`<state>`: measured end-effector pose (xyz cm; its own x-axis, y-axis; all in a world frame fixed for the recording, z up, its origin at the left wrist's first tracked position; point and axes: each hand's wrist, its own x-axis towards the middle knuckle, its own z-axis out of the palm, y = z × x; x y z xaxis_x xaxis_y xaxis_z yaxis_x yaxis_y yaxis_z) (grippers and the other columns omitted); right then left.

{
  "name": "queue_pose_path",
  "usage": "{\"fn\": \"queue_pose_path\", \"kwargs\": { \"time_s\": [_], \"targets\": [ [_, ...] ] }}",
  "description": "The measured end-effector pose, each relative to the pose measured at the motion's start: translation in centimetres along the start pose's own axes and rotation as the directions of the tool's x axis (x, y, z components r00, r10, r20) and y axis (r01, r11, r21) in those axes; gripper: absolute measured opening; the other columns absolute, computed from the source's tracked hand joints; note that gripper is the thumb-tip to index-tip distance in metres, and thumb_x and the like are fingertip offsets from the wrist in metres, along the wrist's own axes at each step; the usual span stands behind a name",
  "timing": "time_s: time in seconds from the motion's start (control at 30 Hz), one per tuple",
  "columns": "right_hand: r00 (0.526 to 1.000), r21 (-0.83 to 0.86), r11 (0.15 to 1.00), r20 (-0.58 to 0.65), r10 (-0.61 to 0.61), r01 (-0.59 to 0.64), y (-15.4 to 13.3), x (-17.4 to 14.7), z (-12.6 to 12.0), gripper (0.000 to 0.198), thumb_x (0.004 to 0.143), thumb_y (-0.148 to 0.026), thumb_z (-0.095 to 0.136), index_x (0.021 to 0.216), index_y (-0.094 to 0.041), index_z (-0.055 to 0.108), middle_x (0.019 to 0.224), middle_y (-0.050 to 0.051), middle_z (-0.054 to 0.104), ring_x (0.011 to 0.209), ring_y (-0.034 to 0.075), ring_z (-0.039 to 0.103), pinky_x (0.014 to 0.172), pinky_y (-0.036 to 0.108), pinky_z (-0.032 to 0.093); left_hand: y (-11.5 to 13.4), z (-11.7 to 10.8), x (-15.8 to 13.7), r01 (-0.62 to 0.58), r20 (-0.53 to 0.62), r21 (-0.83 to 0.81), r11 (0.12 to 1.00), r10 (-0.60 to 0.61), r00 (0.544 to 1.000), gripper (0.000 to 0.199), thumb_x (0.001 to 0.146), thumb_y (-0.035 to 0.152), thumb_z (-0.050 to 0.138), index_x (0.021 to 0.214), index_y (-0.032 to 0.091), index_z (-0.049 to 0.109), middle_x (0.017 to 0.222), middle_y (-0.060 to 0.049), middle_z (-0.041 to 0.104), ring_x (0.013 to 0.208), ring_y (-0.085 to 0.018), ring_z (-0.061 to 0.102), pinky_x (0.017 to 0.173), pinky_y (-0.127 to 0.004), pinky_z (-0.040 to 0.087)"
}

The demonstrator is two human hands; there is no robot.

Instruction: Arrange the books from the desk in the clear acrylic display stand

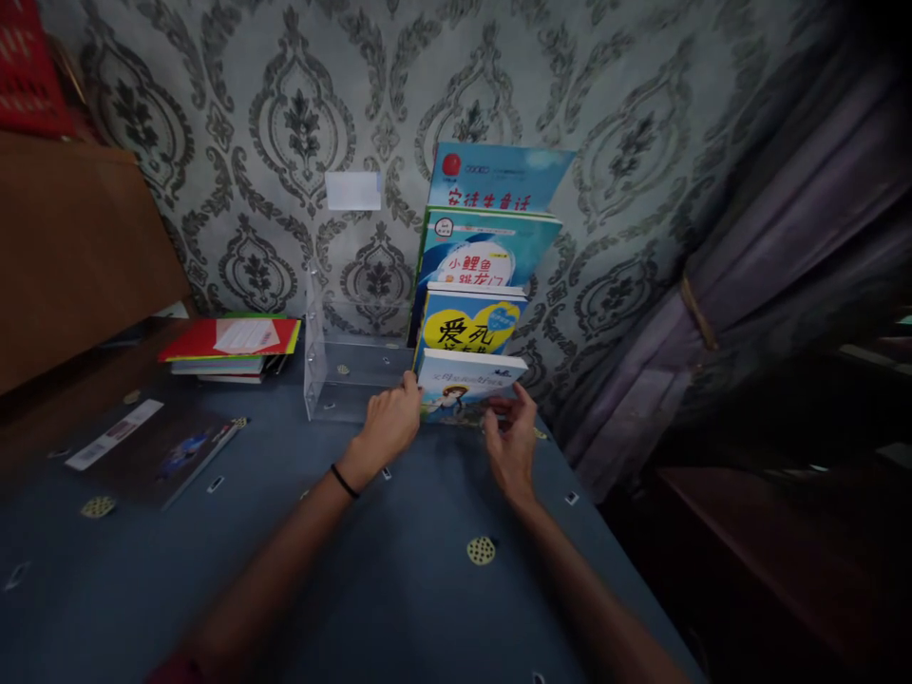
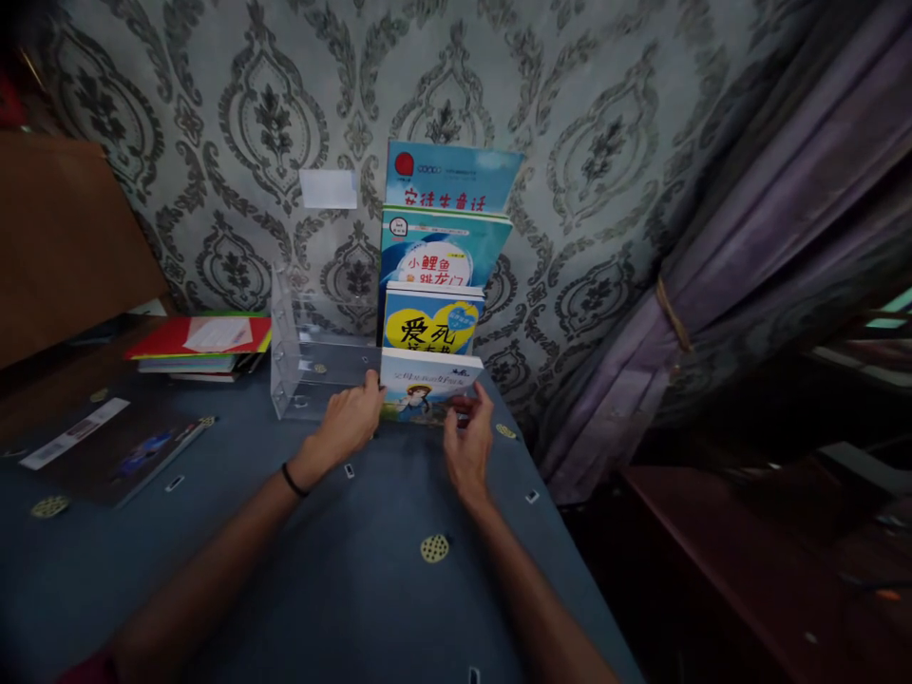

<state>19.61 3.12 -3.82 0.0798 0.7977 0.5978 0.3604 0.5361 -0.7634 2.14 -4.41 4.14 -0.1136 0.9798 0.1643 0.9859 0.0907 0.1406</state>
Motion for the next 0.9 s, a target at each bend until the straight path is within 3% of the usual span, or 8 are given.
{"fn": "queue_pose_path", "kwargs": {
  "time_s": [0.2,0.33,0.43,0.53,0.63,0.8,0.9],
  "targets": [
    [1.000,-0.007,1.000,-0.002,-0.008,0.008,0.1,-0.5,-0.7,0.063,0.086,-0.045,0.054,0.139,-0.014,0.042,0.102,0.013,0.068,0.087,0.026,0.067,0.068,0.040,0.054,-0.3,0.1,-1.0,-0.021,-0.004,-0.018,1.000,0.021,1.000,0.028,0.109,0.029,0.031,0.127,0.011,0.044,0.105,-0.017,0.073,0.104,-0.028,0.074,0.082,-0.034,0.055],
    [1.000,0.033,0.999,0.008,0.007,-0.007,0.8,-1.0,-0.9,0.073,0.079,-0.057,0.062,0.137,-0.016,0.042,0.102,0.013,0.068,0.084,0.027,0.067,0.067,0.040,0.053,-2.7,0.3,-2.4,-0.065,-0.050,-0.015,0.998,0.064,0.997,0.025,0.109,0.031,0.038,0.124,0.014,0.047,0.115,-0.013,0.070,0.112,-0.025,0.069,0.089,-0.033,0.053],
    [0.998,-0.002,0.999,0.023,0.055,-0.055,0.8,-1.9,-0.9,0.073,0.075,-0.056,0.065,0.131,-0.015,0.044,0.099,0.017,0.069,0.079,0.028,0.068,0.066,0.041,0.052,-6.4,0.6,-4.1,-0.041,-0.090,0.036,0.999,0.044,0.995,0.022,0.107,0.027,0.042,0.125,0.015,0.049,0.125,-0.013,0.067,0.121,-0.022,0.062,0.102,-0.033,0.049],
    [0.991,-0.015,0.995,0.085,0.104,-0.103,0.0,-3.3,-0.8,0.063,0.075,-0.058,0.062,0.121,-0.017,0.049,0.096,0.016,0.070,0.077,0.030,0.070,0.066,0.044,0.054,-11.2,0.9,-6.6,0.080,-0.095,0.092,0.993,-0.071,0.993,0.025,0.105,0.021,0.045,0.129,0.016,0.049,0.137,-0.013,0.061,0.131,-0.020,0.055,0.111,-0.033,0.042],
    [0.972,-0.030,0.992,0.195,0.130,-0.127,-0.8,-4.7,-0.4,0.050,0.078,-0.058,0.061,0.112,-0.021,0.055,0.095,0.014,0.071,0.075,0.030,0.072,0.067,0.044,0.057,-16.5,1.0,-9.6,0.222,-0.104,0.133,0.966,-0.209,0.972,0.025,0.103,0.020,0.047,0.126,0.015,0.052,0.135,-0.016,0.062,0.129,-0.025,0.057,0.111,-0.040,0.042],
    [0.934,-0.026,0.996,0.348,0.084,-0.080,-0.7,-6.4,0.9,0.042,0.083,-0.060,0.058,0.101,-0.023,0.063,0.088,0.010,0.072,0.069,0.028,0.071,0.066,0.044,0.059,-23.5,1.4,-14.7,0.472,-0.124,0.195,0.860,-0.456,0.881,0.050,0.101,0.037,0.053,0.138,0.004,0.047,0.151,-0.031,0.045,0.144,-0.043,0.041,0.113,-0.061,0.035],
    [0.916,-0.036,0.999,0.401,0.026,-0.013,-0.3,-6.9,1.4,0.039,0.085,-0.059,0.056,0.100,-0.024,0.065,0.085,0.007,0.073,0.066,0.026,0.071,0.067,0.043,0.058,-25.4,1.6,-16.8,0.564,-0.062,0.292,0.772,-0.573,0.817,0.060,0.103,0.051,0.045,0.145,0.008,0.045,0.157,-0.028,0.041,0.146,-0.044,0.038,0.113,-0.059,0.038]
  ]
}}
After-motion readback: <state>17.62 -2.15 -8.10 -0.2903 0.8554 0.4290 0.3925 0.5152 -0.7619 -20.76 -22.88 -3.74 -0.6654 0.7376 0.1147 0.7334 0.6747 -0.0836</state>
